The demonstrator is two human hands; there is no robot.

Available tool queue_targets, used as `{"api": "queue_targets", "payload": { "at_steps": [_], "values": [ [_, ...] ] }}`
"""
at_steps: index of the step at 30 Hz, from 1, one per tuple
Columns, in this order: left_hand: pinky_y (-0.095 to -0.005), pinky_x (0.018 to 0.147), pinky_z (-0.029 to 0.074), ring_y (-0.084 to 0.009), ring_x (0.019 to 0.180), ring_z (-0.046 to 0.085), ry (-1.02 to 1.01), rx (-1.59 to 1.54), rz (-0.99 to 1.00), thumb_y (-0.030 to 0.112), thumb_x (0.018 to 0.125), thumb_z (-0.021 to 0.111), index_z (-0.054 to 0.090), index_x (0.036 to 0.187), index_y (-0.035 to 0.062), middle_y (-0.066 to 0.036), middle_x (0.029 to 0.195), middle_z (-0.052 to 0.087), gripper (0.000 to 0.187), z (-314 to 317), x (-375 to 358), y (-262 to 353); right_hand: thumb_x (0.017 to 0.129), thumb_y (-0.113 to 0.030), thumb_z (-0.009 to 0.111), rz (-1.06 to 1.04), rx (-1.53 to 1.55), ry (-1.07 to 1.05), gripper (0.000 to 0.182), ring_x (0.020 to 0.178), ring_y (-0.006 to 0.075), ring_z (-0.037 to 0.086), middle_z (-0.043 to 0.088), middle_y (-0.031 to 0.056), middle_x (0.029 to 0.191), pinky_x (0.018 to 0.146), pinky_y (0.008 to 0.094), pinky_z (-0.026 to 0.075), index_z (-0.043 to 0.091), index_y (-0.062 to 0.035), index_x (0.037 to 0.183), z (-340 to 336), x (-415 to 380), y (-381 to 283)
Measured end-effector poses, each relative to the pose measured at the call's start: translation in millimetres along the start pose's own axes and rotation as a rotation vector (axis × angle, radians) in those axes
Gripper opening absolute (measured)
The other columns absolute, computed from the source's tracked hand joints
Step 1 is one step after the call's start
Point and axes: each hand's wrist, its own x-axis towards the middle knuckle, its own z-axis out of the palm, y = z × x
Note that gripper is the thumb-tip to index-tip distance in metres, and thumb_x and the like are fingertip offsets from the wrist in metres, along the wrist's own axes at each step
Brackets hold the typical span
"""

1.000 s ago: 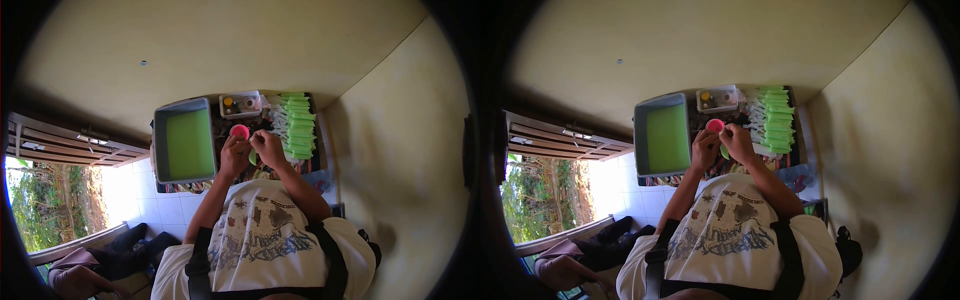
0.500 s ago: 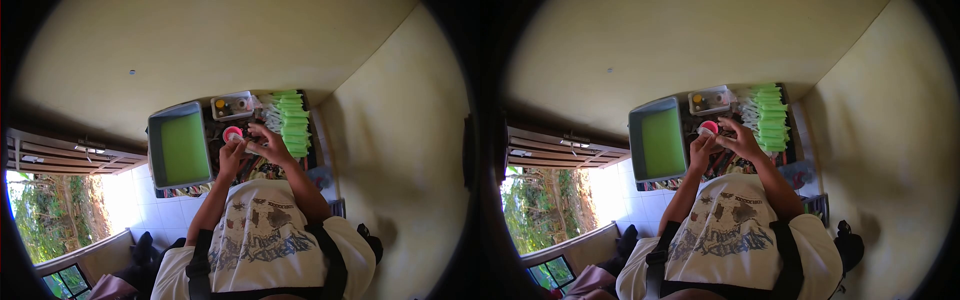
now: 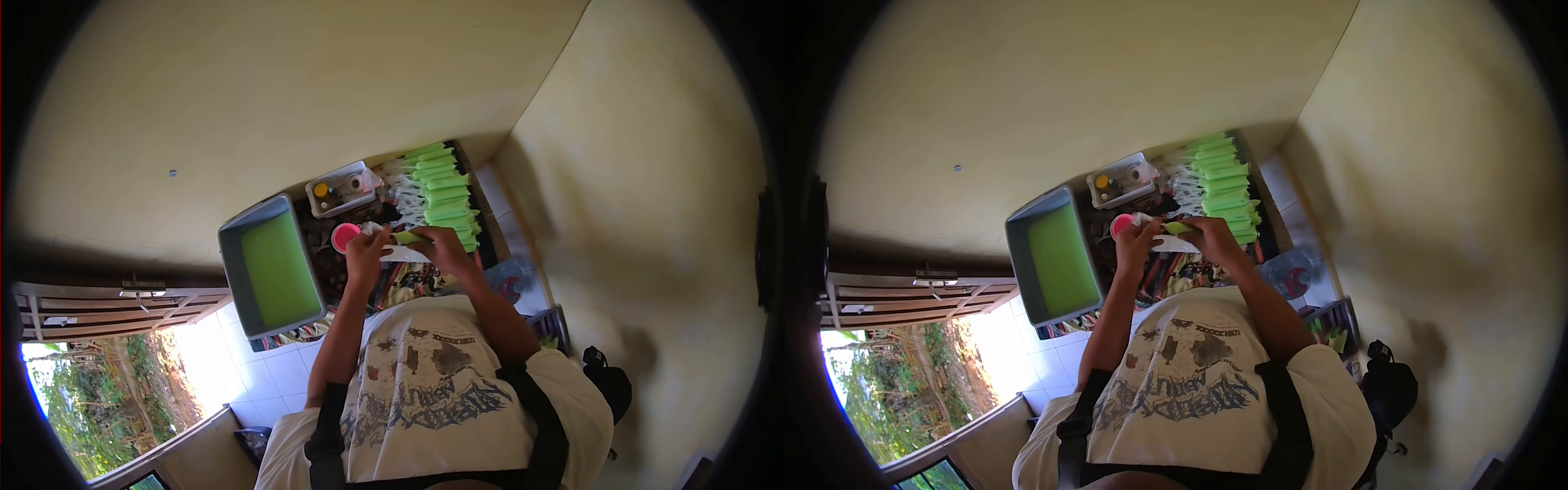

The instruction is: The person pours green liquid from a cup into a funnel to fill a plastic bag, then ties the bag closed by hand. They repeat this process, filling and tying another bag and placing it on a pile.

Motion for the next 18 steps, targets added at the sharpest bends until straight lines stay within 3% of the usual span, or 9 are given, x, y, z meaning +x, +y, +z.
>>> {"api": "queue_targets", "payload": {
  "at_steps": [2, 4, 8, 9, 12, 15, 18],
  "values": [
    [-0.0308, 0.072, 0.065, -0.0151, 0.085, 0.072, -0.102, -0.056, 0.020, 0.021, 0.101, 0.076, 0.076, 0.111, -0.0023, -0.008, 0.097, 0.074, 0.025, 17, 24, -18, 0.088, -0.013, 0.084, 0.124, -0.047, 0.000, 0.034, 0.099, 0.0354, 0.077, 0.078, 0.0200, 0.108, 0.087, 0.0407, 0.059, 0.077, -0.0012, 0.119, -21, 1, 13],
    [-0.0318, 0.073, 0.065, -0.0149, 0.086, 0.071, -0.137, -0.082, -0.041, 0.021, 0.101, 0.075, 0.075, 0.109, -0.0015, -0.007, 0.097, 0.072, 0.024, 39, 45, -20, 0.087, -0.013, 0.085, 0.024, -0.157, 0.061, 0.033, 0.100, 0.0361, 0.076, 0.078, 0.0200, 0.108, 0.088, 0.0417, 0.059, 0.077, -0.0021, 0.117, -29, 8, 67],
    [-0.0335, 0.074, 0.066, -0.0150, 0.091, 0.070, -0.077, -0.090, -0.127, 0.019, 0.101, 0.076, 0.074, 0.111, 0.0015, -0.004, 0.098, 0.070, 0.020, 61, 103, -58, 0.082, -0.016, 0.086, -0.083, -0.464, -0.004, 0.036, 0.095, 0.0351, 0.076, 0.078, 0.0164, 0.102, 0.083, 0.0460, 0.059, 0.079, -0.0056, 0.116, -61, 44, 114],
    [-0.0314, 0.075, 0.064, -0.0151, 0.091, 0.071, -0.068, -0.075, -0.159, 0.015, 0.100, 0.075, 0.073, 0.119, 0.0041, -0.003, 0.100, 0.070, 0.022, 64, 109, -65, 0.080, -0.014, 0.087, -0.090, -0.502, -0.036, 0.040, 0.100, 0.0368, 0.074, 0.077, 0.0167, 0.107, 0.089, 0.0465, 0.058, 0.078, -0.0071, 0.118, -67, 52, 123],
    [-0.0312, 0.080, 0.062, -0.0158, 0.096, 0.071, 0.162, 0.099, -0.095, 0.009, 0.099, 0.073, 0.071, 0.130, 0.0013, -0.006, 0.108, 0.073, 0.032, 63, 119, -93, 0.078, -0.016, 0.089, -0.151, -0.569, -0.055, 0.041, 0.107, 0.0348, 0.073, 0.077, 0.0162, 0.113, 0.093, 0.0471, 0.057, 0.078, -0.0086, 0.118, -66, 63, 135],
    [-0.0337, 0.088, 0.059, -0.0203, 0.098, 0.073, 0.267, 0.411, 0.237, 0.005, 0.097, 0.070, 0.070, 0.134, -0.0009, -0.011, 0.114, 0.077, 0.037, 40, 118, -121, 0.082, -0.017, 0.088, -0.059, -0.493, 0.085, 0.042, 0.114, 0.0347, 0.071, 0.076, 0.0153, 0.119, 0.098, 0.0481, 0.055, 0.076, -0.0072, 0.120, -66, 56, 123],
    [-0.0330, 0.092, 0.058, -0.0186, 0.103, 0.074, 0.229, 0.180, 0.321, 0.005, 0.099, 0.068, 0.070, 0.133, -0.0017, -0.013, 0.116, 0.077, 0.035, 30, 77, -99, 0.087, -0.012, 0.083, -0.008, -0.358, 0.279, 0.034, 0.107, 0.0345, 0.074, 0.076, 0.0178, 0.116, 0.091, 0.0454, 0.058, 0.076, -0.0047, 0.119, -52, 20, 111]
  ]
}}
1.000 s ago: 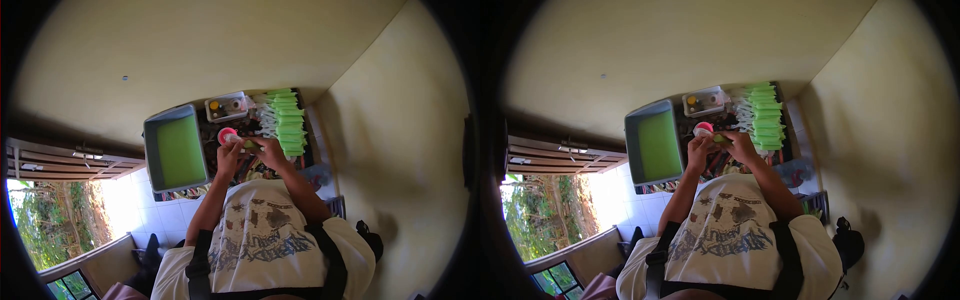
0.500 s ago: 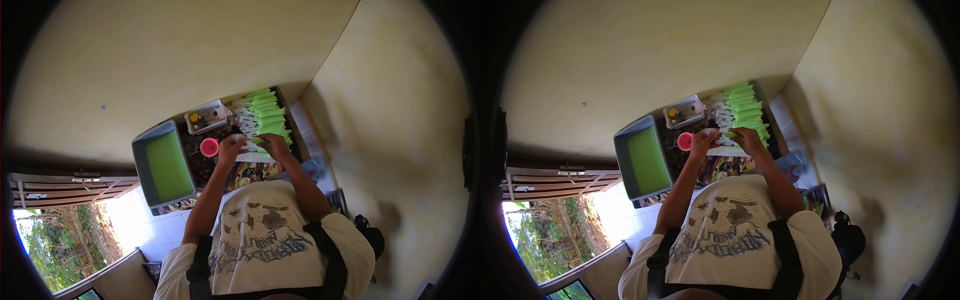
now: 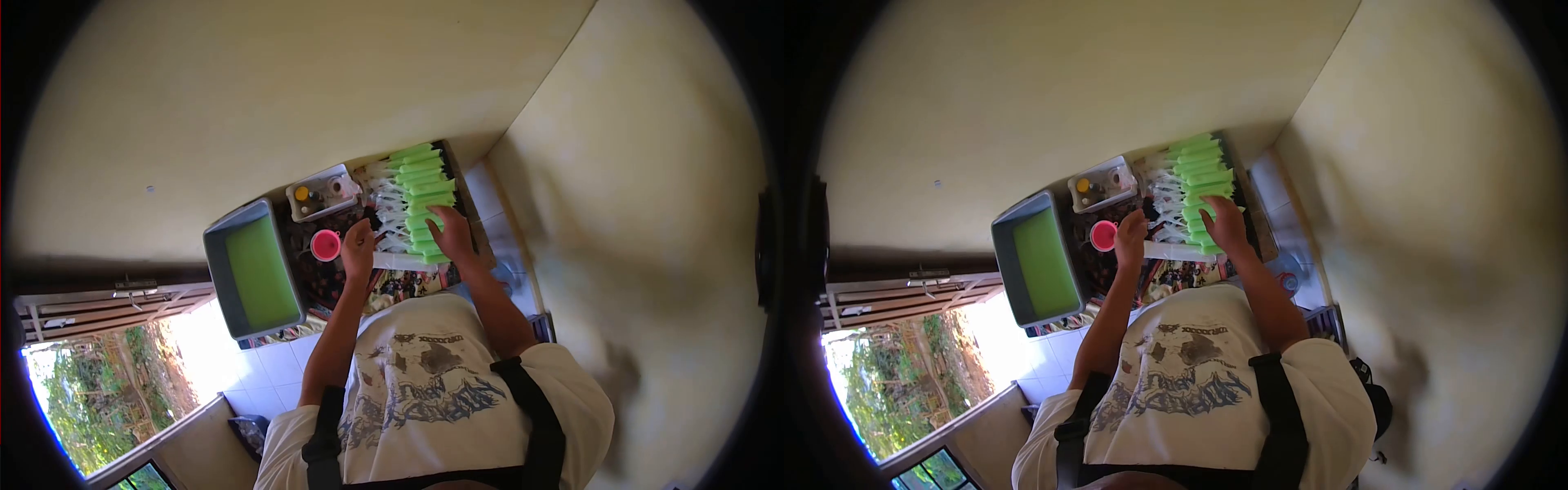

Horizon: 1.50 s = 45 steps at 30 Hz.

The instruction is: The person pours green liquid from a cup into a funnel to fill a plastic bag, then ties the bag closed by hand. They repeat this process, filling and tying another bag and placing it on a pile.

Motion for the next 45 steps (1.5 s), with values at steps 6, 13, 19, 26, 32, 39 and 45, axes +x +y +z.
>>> {"api": "queue_targets", "payload": {
  "at_steps": [6, 13, 19, 26, 32, 39, 45],
  "values": [
    [-0.0339, 0.093, 0.059, -0.0199, 0.108, 0.076, -0.058, 0.112, -0.084, 0.006, 0.102, 0.066, 0.073, 0.127, -0.0021, -0.015, 0.116, 0.079, 0.027, -63, -69, 33, 0.090, -0.013, 0.079, 0.182, 0.338, -0.555, 0.023, 0.090, 0.0370, 0.076, 0.078, 0.0178, 0.103, 0.081, 0.0422, 0.059, 0.078, -0.0057, 0.112, 22, -77, -30],
    [-0.0349, 0.088, 0.061, -0.0243, 0.099, 0.078, 0.014, 0.348, -0.019, 0.006, 0.099, 0.067, 0.077, 0.119, 0.0038, -0.013, 0.107, 0.080, 0.023, -143, -102, -13, 0.084, -0.010, 0.081, -0.124, 0.136, -0.506, 0.029, 0.096, 0.0407, 0.072, 0.074, 0.0208, 0.105, 0.085, 0.0488, 0.058, 0.076, -0.0032, 0.113, 115, -66, -68],
    [-0.0359, 0.084, 0.064, -0.0254, 0.098, 0.079, -0.046, 0.295, -0.055, 0.010, 0.100, 0.068, 0.078, 0.118, 0.0047, -0.014, 0.110, 0.078, 0.020, -181, -99, -28, 0.086, -0.009, 0.073, -0.054, -0.146, -0.476, 0.022, 0.096, 0.0427, 0.072, 0.071, 0.0219, 0.109, 0.086, 0.0512, 0.059, 0.077, -0.0071, 0.108, 185, -82, -70],
    [-0.0359, 0.081, 0.064, -0.0248, 0.099, 0.079, -0.232, 0.272, 0.010, 0.007, 0.101, 0.067, 0.078, 0.118, 0.0058, -0.014, 0.108, 0.079, 0.021, -204, -92, -8, 0.089, -0.016, 0.071, 0.041, -0.222, -0.319, 0.010, 0.090, 0.0390, 0.072, 0.075, 0.0119, 0.098, 0.080, 0.0514, 0.058, 0.078, -0.0117, 0.095, 180, -88, -93],
    [-0.0358, 0.083, 0.063, -0.0246, 0.100, 0.079, -0.328, 0.238, 0.062, 0.007, 0.100, 0.068, 0.078, 0.118, 0.0054, -0.013, 0.109, 0.079, 0.021, -207, -78, -4, 0.088, -0.015, 0.080, 0.099, -0.016, -0.138, 0.016, 0.090, 0.0352, 0.074, 0.077, 0.0141, 0.098, 0.078, 0.0438, 0.057, 0.081, -0.0099, 0.103, 170, -91, -109],
    [-0.0357, 0.086, 0.061, -0.0227, 0.101, 0.077, -0.299, 0.215, 0.258, 0.008, 0.098, 0.071, 0.074, 0.125, 0.0043, -0.014, 0.109, 0.078, 0.028, -192, -66, 26, 0.093, -0.012, 0.080, 0.046, 0.152, -0.035, 0.015, 0.081, 0.0277, 0.074, 0.078, 0.0134, 0.096, 0.073, 0.0358, 0.056, 0.081, -0.0068, 0.107, 122, -70, -166],
    [-0.0371, 0.088, 0.060, -0.0218, 0.103, 0.075, -0.196, 0.211, 0.278, 0.010, 0.095, 0.078, 0.072, 0.130, 0.0047, -0.015, 0.110, 0.078, 0.037, -168, -55, 70, 0.089, -0.007, 0.083, -0.103, 0.208, -0.060, 0.016, 0.080, 0.0246, 0.074, 0.078, 0.0111, 0.094, 0.070, 0.0365, 0.057, 0.081, -0.0074, 0.105, 92, -46, -207]
  ]
}}
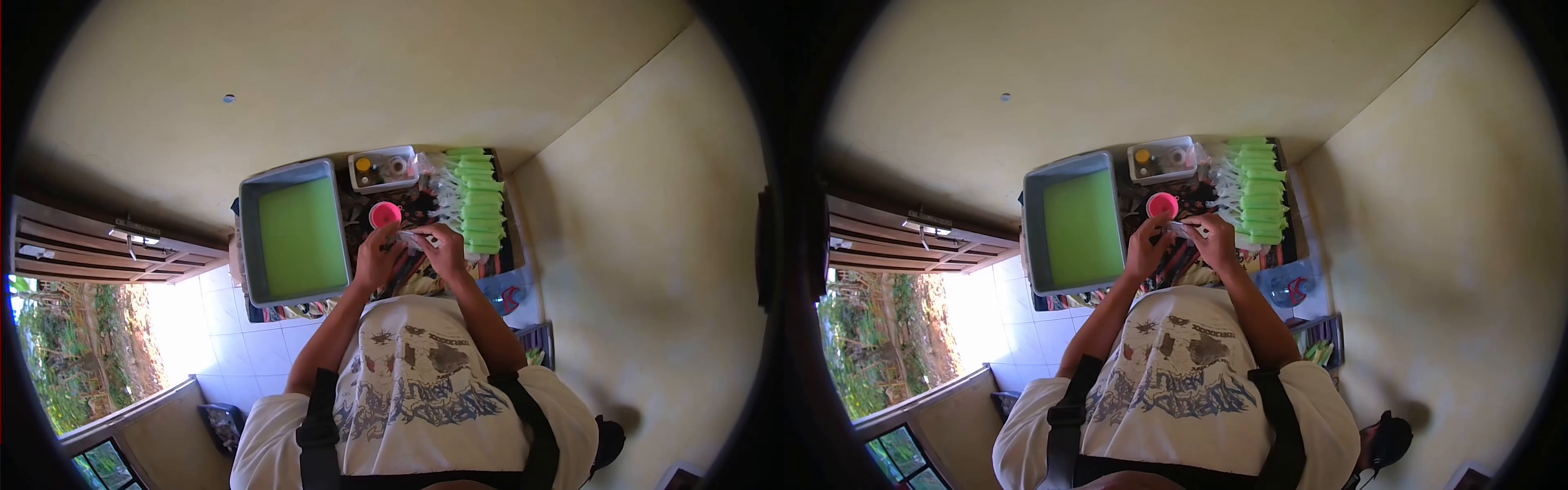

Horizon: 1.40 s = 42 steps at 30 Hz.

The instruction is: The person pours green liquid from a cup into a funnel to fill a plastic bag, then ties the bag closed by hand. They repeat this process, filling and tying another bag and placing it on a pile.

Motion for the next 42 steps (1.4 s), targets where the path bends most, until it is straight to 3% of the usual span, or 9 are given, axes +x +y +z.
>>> {"api": "queue_targets", "payload": {
  "at_steps": [4, 7, 10, 16, 22, 31, 34, 40, 42],
  "values": [
    [-0.0403, 0.084, 0.060, -0.0275, 0.092, 0.079, 0.026, -0.004, -0.131, 0.016, 0.092, 0.082, 0.072, 0.132, 0.0080, -0.016, 0.104, 0.080, 0.042, 6, 7, 2, 0.087, -0.006, 0.084, 0.000, -0.007, 0.019, 0.016, 0.082, 0.0247, 0.074, 0.078, 0.0105, 0.093, 0.071, 0.0369, 0.058, 0.081, -0.0077, 0.103, -5, 7, -1],
    [-0.0363, 0.079, 0.060, -0.0236, 0.085, 0.079, 0.002, 0.036, -0.164, 0.012, 0.094, 0.080, 0.072, 0.131, 0.0062, -0.015, 0.099, 0.081, 0.039, 6, 6, 1, 0.088, -0.007, 0.083, -0.012, -0.026, 0.041, 0.015, 0.084, 0.0261, 0.075, 0.078, 0.0107, 0.094, 0.073, 0.0377, 0.058, 0.081, -0.0078, 0.102, -13, 10, 3],
    [-0.0318, 0.075, 0.061, -0.0182, 0.087, 0.079, -0.077, -0.327, -0.403, 0.008, 0.095, 0.078, 0.070, 0.132, 0.0024, -0.014, 0.100, 0.081, 0.038, 5, 5, 7, 0.089, -0.008, 0.082, 0.008, -0.073, 0.066, 0.014, 0.085, 0.0284, 0.076, 0.079, 0.0115, 0.096, 0.074, 0.0388, 0.058, 0.080, -0.0074, 0.102, -12, 8, 26],
    [-0.0269, 0.075, 0.060, -0.0141, 0.094, 0.077, 0.049, -0.348, -0.424, 0.005, 0.093, 0.080, 0.065, 0.137, -0.0020, -0.011, 0.109, 0.080, 0.047, 15, 3, 5, 0.092, -0.009, 0.081, 0.186, -0.036, 0.165, 0.013, 0.079, 0.0258, 0.077, 0.079, 0.0127, 0.095, 0.073, 0.0357, 0.058, 0.079, -0.0039, 0.104, -8, 3, 54],
    [-0.0304, 0.083, 0.061, -0.0152, 0.097, 0.077, -0.126, -0.181, -0.392, 0.011, 0.089, 0.084, 0.067, 0.137, 0.0000, -0.011, 0.108, 0.082, 0.052, 20, -5, -27, 0.096, -0.015, 0.081, 0.375, 0.079, 0.272, 0.016, 0.078, 0.0159, 0.076, 0.080, 0.0098, 0.089, 0.073, 0.0311, 0.058, 0.080, -0.0038, 0.107, -14, 11, 66],
    [-0.0263, 0.056, 0.053, -0.0076, 0.067, 0.065, -0.361, -0.224, -0.476, 0.012, 0.092, 0.081, 0.068, 0.135, 0.0003, -0.008, 0.099, 0.082, 0.047, -2, -21, -8, 0.099, -0.015, 0.079, 0.463, 0.223, 0.359, 0.018, 0.082, 0.0114, 0.076, 0.081, 0.0057, 0.091, 0.076, 0.0269, 0.058, 0.079, -0.0011, 0.110, -26, 44, 65],
    [-0.0271, 0.063, 0.056, -0.0084, 0.071, 0.070, -0.290, -0.341, -0.460, 0.011, 0.093, 0.080, 0.068, 0.133, -0.0011, -0.008, 0.096, 0.081, 0.043, -2, -20, -9, 0.099, -0.012, 0.078, 0.471, 0.291, 0.336, 0.019, 0.086, 0.0112, 0.076, 0.080, 0.0057, 0.094, 0.077, 0.0279, 0.059, 0.078, -0.0008, 0.115, -23, 43, 69],
    [-0.0376, 0.093, 0.059, -0.0284, 0.107, 0.078, -0.175, 0.204, -0.102, 0.010, 0.090, 0.082, 0.070, 0.133, 0.0024, -0.016, 0.118, 0.079, 0.046, -9, -6, 24, 0.097, -0.008, 0.080, 0.265, 0.508, 0.305, 0.026, 0.089, 0.0091, 0.074, 0.080, 0.0065, 0.100, 0.077, 0.0266, 0.059, 0.075, -0.0014, 0.121, -17, 42, 54],
    [-0.0391, 0.096, 0.059, -0.0318, 0.113, 0.076, -0.061, 0.149, -0.037, 0.011, 0.088, 0.083, 0.070, 0.135, 0.0046, -0.017, 0.124, 0.077, 0.049, -7, 6, 49, 0.095, -0.007, 0.082, 0.233, 0.456, 0.179, 0.027, 0.087, 0.0087, 0.073, 0.080, 0.0059, 0.099, 0.077, 0.0259, 0.058, 0.075, -0.0020, 0.120, -22, 42, 31]
  ]
}}
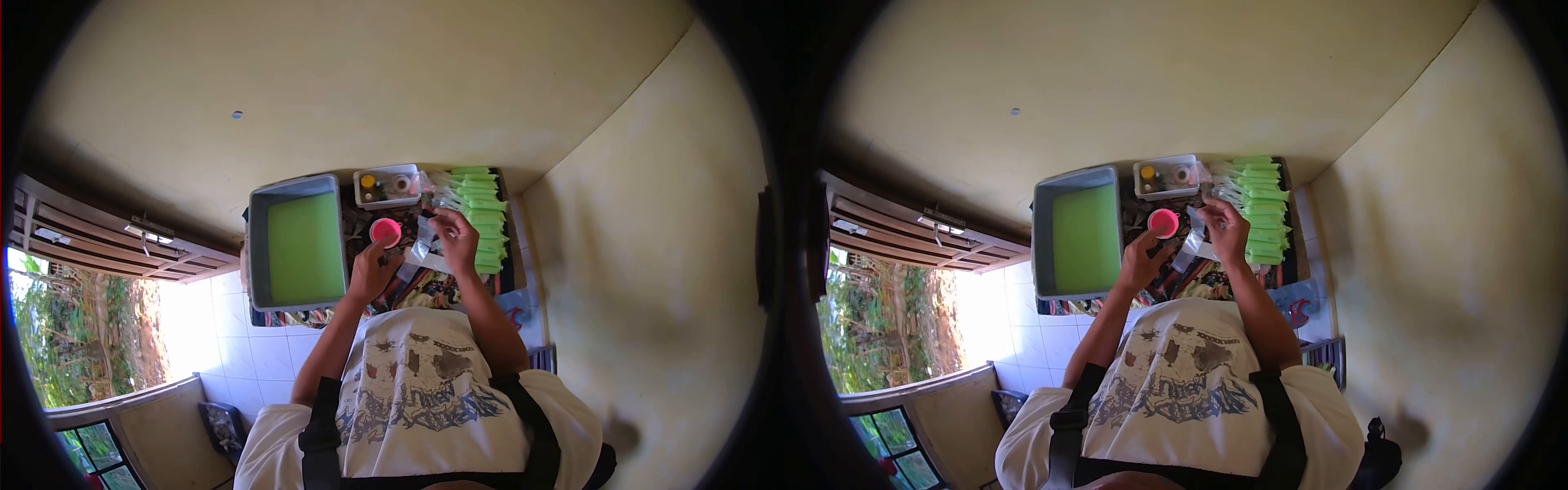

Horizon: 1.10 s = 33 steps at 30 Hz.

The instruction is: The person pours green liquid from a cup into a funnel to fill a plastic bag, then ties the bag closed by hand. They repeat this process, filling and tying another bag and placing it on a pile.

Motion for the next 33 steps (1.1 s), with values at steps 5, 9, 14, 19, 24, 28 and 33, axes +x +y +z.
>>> {"api": "queue_targets", "payload": {
  "at_steps": [5, 9, 14, 19, 24, 28, 33],
  "values": [
    [-0.0390, 0.096, 0.058, -0.0306, 0.111, 0.076, 0.107, -0.131, 0.100, 0.012, 0.087, 0.085, 0.075, 0.127, 0.0056, -0.015, 0.120, 0.078, 0.042, -5, 26, 24, 0.089, -0.004, 0.087, -0.034, 0.039, -0.223, 0.027, 0.080, 0.0073, 0.070, 0.079, 0.0035, 0.092, 0.074, 0.0256, 0.057, 0.076, -0.0034, 0.113, 19, -9, -42],
    [-0.0342, 0.089, 0.059, -0.0184, 0.099, 0.076, 0.116, -0.179, -0.078, 0.014, 0.088, 0.087, 0.081, 0.112, 0.0054, -0.011, 0.110, 0.080, 0.026, -4, 20, 5, 0.091, -0.007, 0.086, 0.005, 0.091, -0.281, 0.024, 0.078, 0.0083, 0.069, 0.079, 0.0036, 0.091, 0.074, 0.0275, 0.057, 0.077, -0.0045, 0.113, 23, -2, -44],
    [-0.0287, 0.078, 0.057, -0.0095, 0.086, 0.071, 0.255, -0.242, -0.240, 0.012, 0.090, 0.086, 0.083, 0.103, 0.0040, -0.005, 0.101, 0.080, 0.015, -12, 5, -13, 0.093, -0.019, 0.084, 0.113, -0.104, -0.195, 0.031, 0.080, 0.0122, 0.072, 0.079, 0.0053, 0.093, 0.077, 0.0293, 0.058, 0.077, -0.0044, 0.120, 33, -8, -7],
    [-0.0276, 0.082, 0.054, -0.0108, 0.084, 0.069, 0.286, -0.313, -0.324, 0.011, 0.093, 0.084, 0.080, 0.101, 0.0003, -0.002, 0.091, 0.078, 0.014, -37, -10, 4, 0.086, -0.015, 0.085, -0.090, -0.665, -0.402, 0.035, 0.109, 0.0304, 0.071, 0.065, 0.0135, 0.126, 0.092, 0.0407, 0.059, 0.079, -0.0108, 0.120, 47, -22, 66],
    [-0.0248, 0.076, 0.055, -0.0080, 0.085, 0.068, 0.302, -0.346, -0.317, 0.015, 0.095, 0.084, 0.080, 0.102, -0.0004, -0.001, 0.092, 0.076, 0.017, -44, -26, -18, 0.082, -0.012, 0.086, -0.213, -0.814, -0.442, 0.035, 0.121, 0.0345, 0.064, 0.056, 0.0131, 0.135, 0.096, 0.0429, 0.058, 0.081, -0.0145, 0.117, 61, -27, 92],
    [-0.0227, 0.076, 0.052, -0.0069, 0.082, 0.064, 0.329, -0.539, -0.276, 0.015, 0.097, 0.083, 0.079, 0.104, -0.0026, -0.002, 0.090, 0.077, 0.020, -44, -24, -20, 0.081, -0.012, 0.087, -0.191, -0.793, -0.448, 0.044, 0.122, 0.0345, 0.064, 0.057, 0.0130, 0.137, 0.097, 0.0438, 0.058, 0.078, -0.0135, 0.124, 63, -24, 92],
    [-0.0229, 0.076, 0.052, -0.0068, 0.081, 0.064, 0.331, -0.603, -0.288, 0.016, 0.100, 0.080, 0.079, 0.105, -0.0035, -0.002, 0.089, 0.076, 0.020, -51, -16, -9, 0.083, -0.016, 0.085, -0.282, -0.407, -0.554, 0.049, 0.125, 0.0360, 0.063, 0.064, 0.0148, 0.131, 0.104, 0.0444, 0.054, 0.072, -0.0100, 0.130, 67, -16, 45]
  ]
}}
